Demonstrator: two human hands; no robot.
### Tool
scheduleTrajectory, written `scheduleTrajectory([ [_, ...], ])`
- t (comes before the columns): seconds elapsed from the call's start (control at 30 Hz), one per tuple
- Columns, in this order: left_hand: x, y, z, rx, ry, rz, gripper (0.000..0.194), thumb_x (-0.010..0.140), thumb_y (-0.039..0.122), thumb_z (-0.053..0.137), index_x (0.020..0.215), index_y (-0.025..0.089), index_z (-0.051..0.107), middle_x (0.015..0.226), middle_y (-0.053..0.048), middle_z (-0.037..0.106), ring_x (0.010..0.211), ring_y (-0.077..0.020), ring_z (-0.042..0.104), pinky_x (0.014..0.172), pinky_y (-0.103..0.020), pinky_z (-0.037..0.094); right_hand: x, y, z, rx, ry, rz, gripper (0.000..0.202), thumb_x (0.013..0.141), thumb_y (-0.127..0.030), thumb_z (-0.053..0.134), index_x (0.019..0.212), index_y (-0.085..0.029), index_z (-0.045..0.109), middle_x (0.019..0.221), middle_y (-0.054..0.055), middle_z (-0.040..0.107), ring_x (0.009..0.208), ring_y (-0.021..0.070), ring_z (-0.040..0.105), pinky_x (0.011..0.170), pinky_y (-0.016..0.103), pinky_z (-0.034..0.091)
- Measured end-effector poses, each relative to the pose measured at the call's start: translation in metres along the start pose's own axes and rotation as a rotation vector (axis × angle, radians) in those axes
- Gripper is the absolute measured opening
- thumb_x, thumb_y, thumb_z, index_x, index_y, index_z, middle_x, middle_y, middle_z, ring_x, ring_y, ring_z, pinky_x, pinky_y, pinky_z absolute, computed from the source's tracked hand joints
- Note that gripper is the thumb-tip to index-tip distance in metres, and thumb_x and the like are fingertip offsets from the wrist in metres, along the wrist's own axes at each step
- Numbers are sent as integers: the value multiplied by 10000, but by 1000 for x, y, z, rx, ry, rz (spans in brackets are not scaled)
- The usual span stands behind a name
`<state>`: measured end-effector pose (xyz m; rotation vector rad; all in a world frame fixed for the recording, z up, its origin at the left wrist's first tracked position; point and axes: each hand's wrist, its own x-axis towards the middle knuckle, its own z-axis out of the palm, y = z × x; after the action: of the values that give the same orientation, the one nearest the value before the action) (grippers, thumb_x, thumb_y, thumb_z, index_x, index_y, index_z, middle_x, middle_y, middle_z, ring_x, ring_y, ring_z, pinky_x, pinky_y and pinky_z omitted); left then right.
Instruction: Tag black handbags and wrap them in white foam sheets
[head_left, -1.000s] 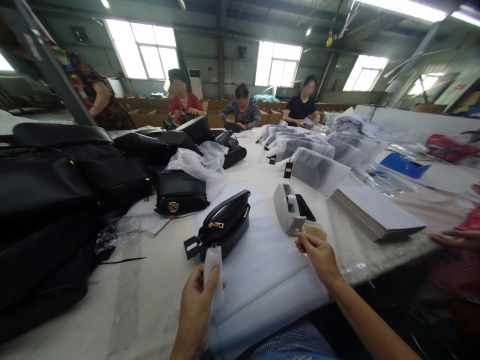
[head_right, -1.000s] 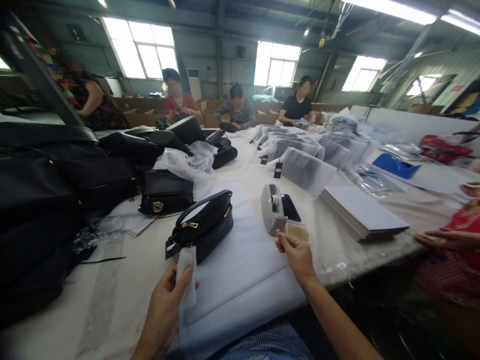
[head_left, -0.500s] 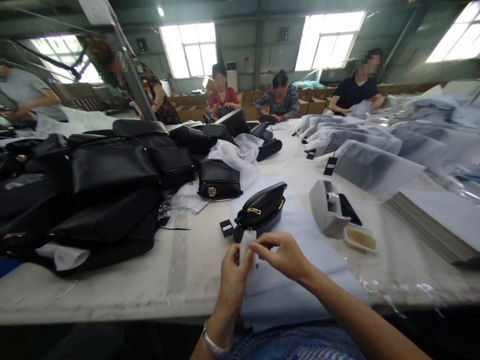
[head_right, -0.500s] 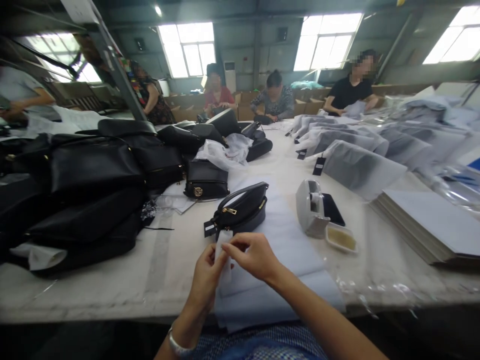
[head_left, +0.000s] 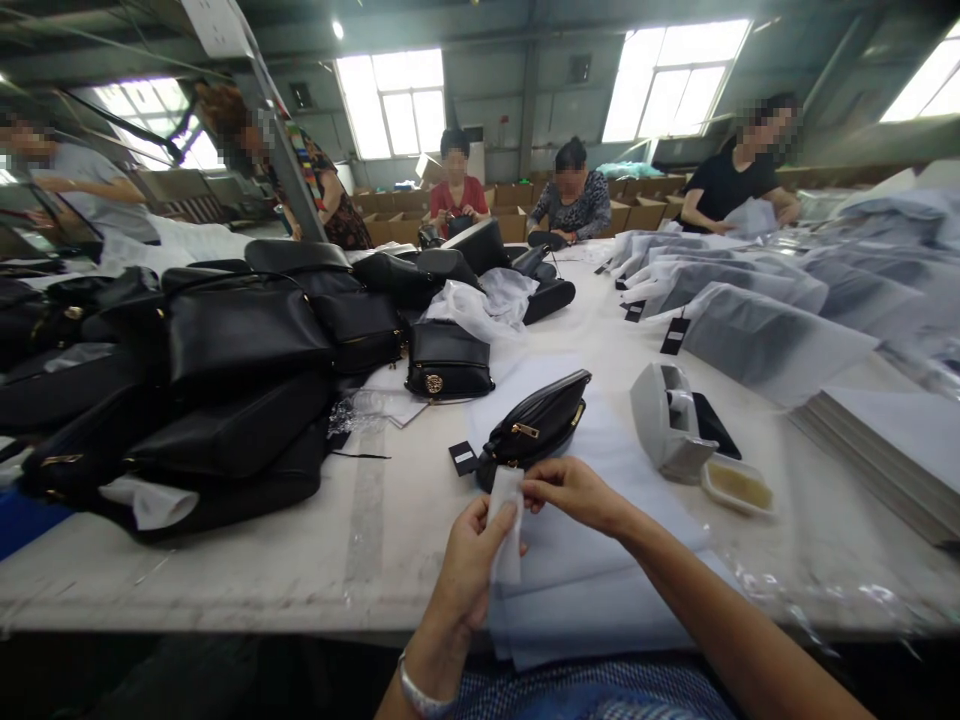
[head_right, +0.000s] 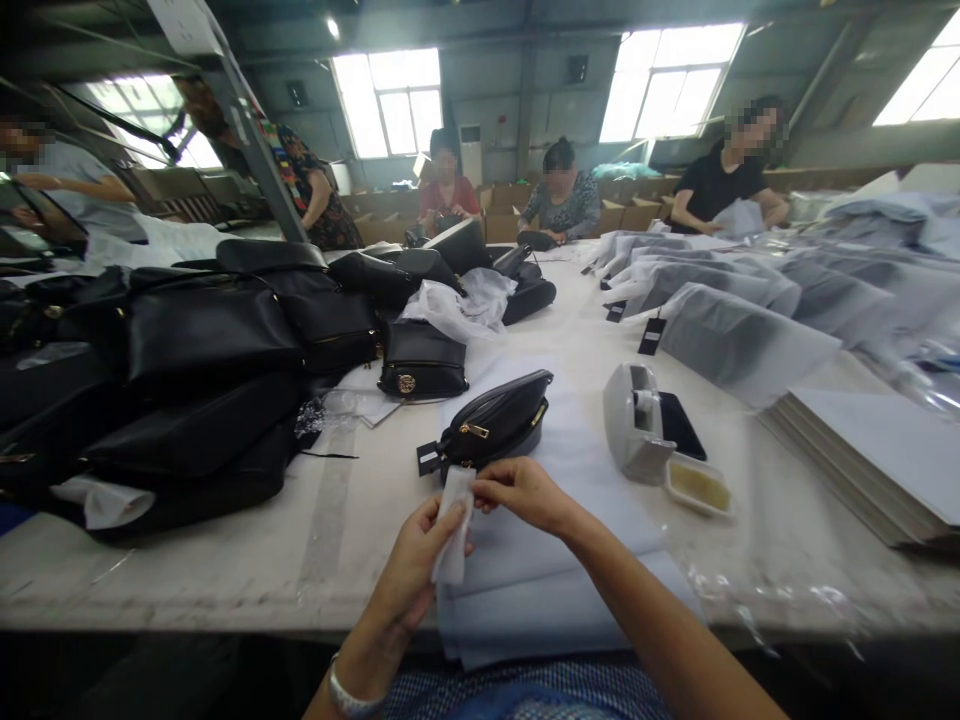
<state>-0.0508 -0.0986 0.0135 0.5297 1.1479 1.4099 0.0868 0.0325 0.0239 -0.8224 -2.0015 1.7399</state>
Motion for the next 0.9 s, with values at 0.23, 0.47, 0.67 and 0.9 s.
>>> scheduleTrajectory([
  [0.23,1,3,1,13,-16,-31,422,764,469,748,995,128,652,814,-24,587,660,-104,527,582,-220,514,-1,3,9,-83,22,-80,254,880,-353,581,807,-154,722,734,21,689,712,170,639,662,263,504],
  [0.47,1,2,3,112,34,7,393,740,492,754,913,157,643,785,-10,613,652,-131,560,602,-262,521,-7,-4,27,-187,190,-51,256,855,-264,535,672,-174,690,659,7,693,660,189,653,589,259,484],
  [0.67,0,-5,6,278,82,149,350,807,493,685,890,157,629,740,-9,623,652,-148,575,595,-243,458,-22,-11,43,-156,343,-42,399,912,-517,513,854,-165,690,794,50,706,755,205,653,670,289,512],
  [0.9,2,-11,9,414,178,299,332,843,490,644,835,160,623,753,-14,630,718,-156,570,638,-238,424,-9,-11,57,-250,421,29,344,876,-494,583,812,-164,656,727,37,671,692,198,623,594,272,457],
])
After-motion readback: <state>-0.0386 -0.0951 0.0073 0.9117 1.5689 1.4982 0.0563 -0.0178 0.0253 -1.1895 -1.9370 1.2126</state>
